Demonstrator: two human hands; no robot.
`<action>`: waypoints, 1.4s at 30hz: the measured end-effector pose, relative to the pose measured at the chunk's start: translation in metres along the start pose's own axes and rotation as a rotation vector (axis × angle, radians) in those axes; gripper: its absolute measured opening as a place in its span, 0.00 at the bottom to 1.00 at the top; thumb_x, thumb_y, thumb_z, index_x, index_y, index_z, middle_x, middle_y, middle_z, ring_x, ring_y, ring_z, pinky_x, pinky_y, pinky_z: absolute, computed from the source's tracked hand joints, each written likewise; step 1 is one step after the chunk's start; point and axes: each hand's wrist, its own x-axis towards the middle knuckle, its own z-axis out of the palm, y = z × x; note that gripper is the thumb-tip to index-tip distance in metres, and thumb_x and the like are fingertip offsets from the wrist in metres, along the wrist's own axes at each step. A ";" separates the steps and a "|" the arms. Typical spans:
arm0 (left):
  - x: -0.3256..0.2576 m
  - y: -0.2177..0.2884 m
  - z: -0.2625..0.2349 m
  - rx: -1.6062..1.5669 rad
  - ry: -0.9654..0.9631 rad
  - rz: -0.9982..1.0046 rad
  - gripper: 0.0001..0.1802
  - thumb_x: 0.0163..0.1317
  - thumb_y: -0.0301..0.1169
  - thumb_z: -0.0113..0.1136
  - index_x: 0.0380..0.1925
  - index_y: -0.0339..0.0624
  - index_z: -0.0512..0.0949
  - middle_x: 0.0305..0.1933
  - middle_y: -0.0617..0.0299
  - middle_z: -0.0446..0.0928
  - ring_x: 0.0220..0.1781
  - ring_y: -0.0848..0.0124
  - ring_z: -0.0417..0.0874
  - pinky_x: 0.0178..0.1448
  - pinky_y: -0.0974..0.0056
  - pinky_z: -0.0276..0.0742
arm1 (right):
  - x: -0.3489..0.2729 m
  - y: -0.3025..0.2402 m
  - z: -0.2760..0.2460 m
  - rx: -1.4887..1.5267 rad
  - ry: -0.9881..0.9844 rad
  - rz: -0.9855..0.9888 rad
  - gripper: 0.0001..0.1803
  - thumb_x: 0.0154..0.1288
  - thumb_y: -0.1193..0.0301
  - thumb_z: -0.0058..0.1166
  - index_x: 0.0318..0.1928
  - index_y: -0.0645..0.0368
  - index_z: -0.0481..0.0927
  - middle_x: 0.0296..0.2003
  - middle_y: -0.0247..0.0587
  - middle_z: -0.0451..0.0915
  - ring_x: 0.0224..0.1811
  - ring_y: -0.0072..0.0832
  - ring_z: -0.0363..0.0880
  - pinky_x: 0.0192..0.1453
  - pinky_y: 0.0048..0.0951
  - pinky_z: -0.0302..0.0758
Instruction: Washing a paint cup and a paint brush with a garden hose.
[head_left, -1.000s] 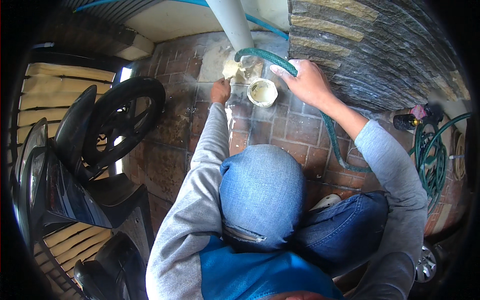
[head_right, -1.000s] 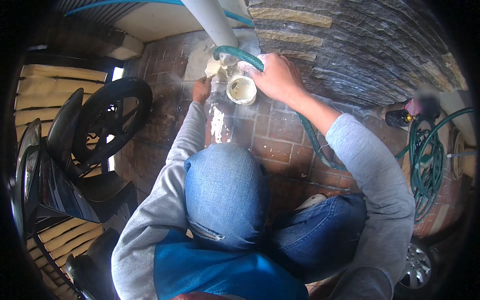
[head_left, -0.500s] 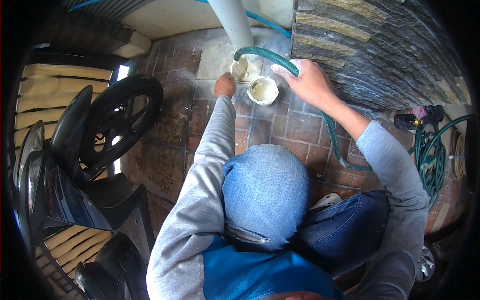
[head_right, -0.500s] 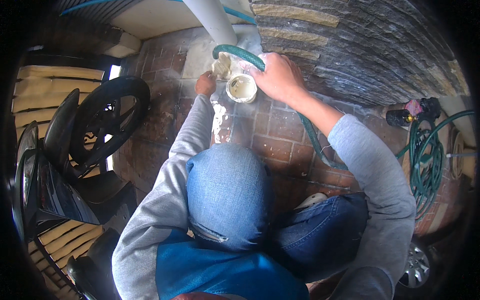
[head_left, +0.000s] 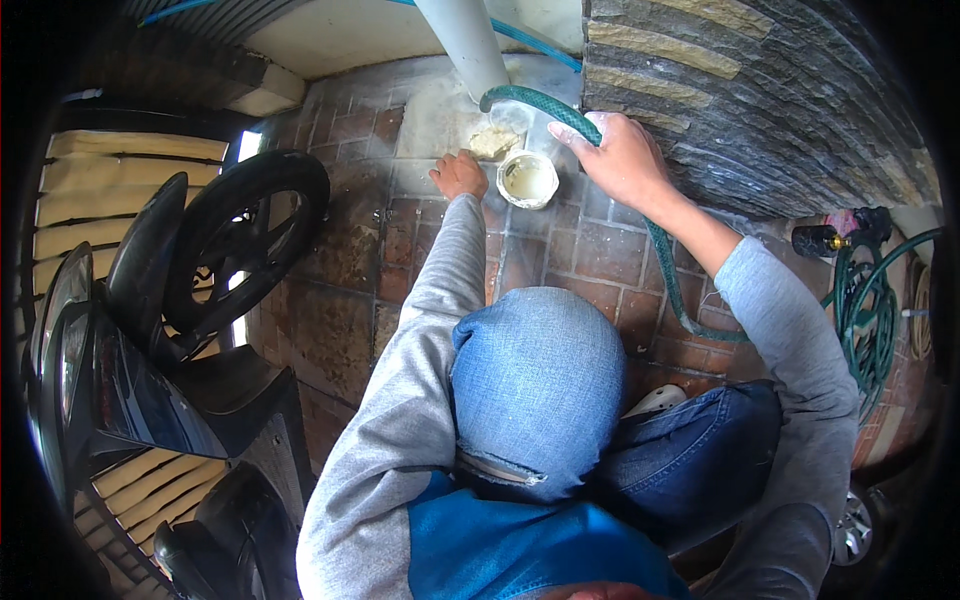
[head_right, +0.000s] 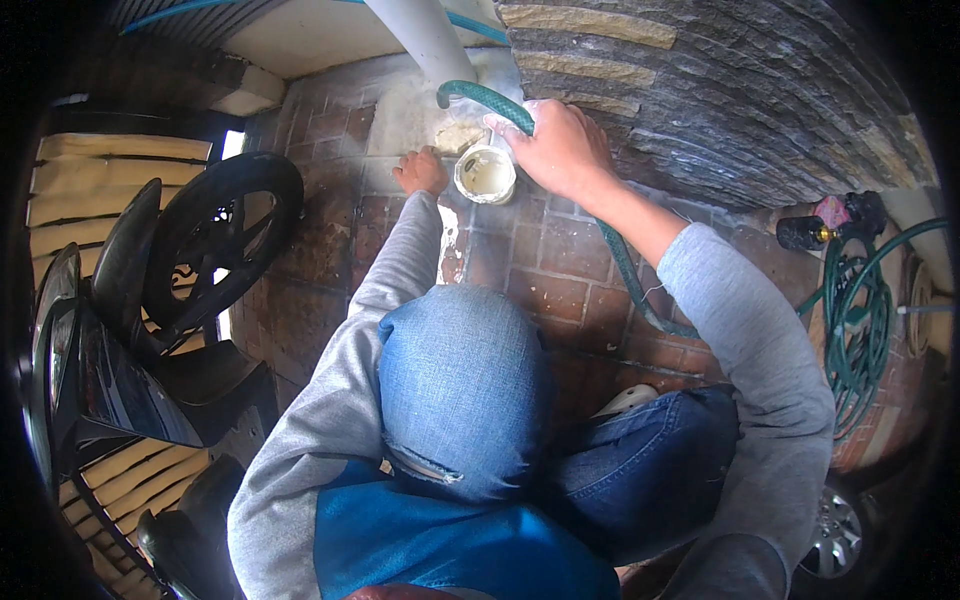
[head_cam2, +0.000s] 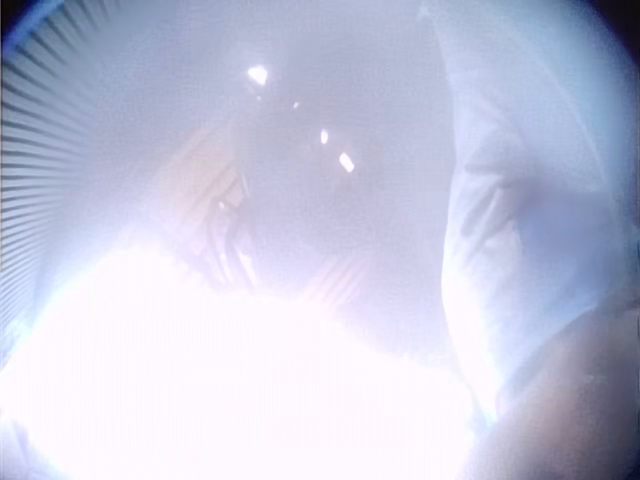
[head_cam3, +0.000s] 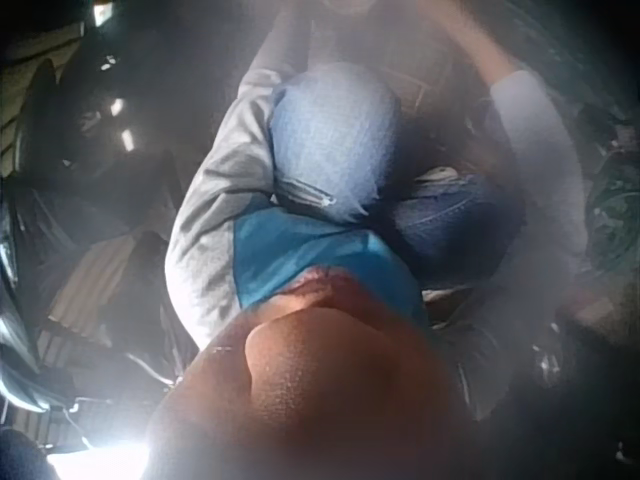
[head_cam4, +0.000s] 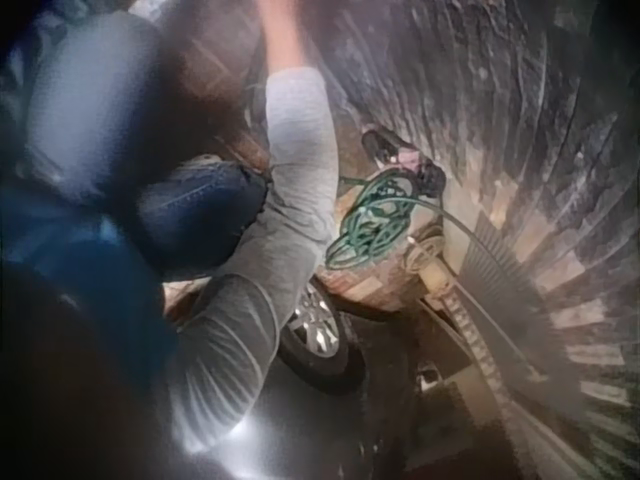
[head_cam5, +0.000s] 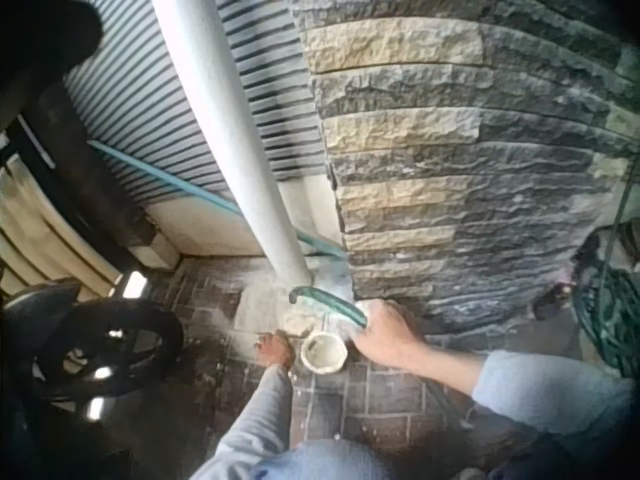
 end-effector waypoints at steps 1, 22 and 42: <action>0.002 0.000 0.000 -0.061 -0.007 0.022 0.16 0.63 0.41 0.50 0.48 0.57 0.78 0.49 0.58 0.77 0.54 0.57 0.76 0.62 0.43 0.60 | 0.000 0.000 -0.001 0.020 0.009 -0.031 0.24 0.63 0.51 0.55 0.34 0.62 0.82 0.21 0.50 0.79 0.26 0.41 0.78 0.37 0.39 0.73; 0.012 0.006 -0.012 -0.468 -0.154 -0.067 0.16 0.60 0.41 0.55 0.46 0.52 0.81 0.49 0.52 0.80 0.51 0.54 0.81 0.53 0.52 0.76 | -0.001 0.009 0.006 -0.007 0.013 -0.014 0.23 0.63 0.52 0.55 0.35 0.62 0.83 0.24 0.51 0.80 0.31 0.45 0.81 0.41 0.39 0.74; 0.003 0.015 0.023 -0.090 -0.191 0.260 0.31 0.68 0.37 0.40 0.71 0.64 0.50 0.42 0.50 0.81 0.43 0.58 0.85 0.52 0.50 0.76 | -0.003 0.008 -0.001 0.021 -0.007 -0.013 0.21 0.63 0.55 0.56 0.36 0.64 0.83 0.24 0.52 0.80 0.28 0.44 0.80 0.39 0.39 0.74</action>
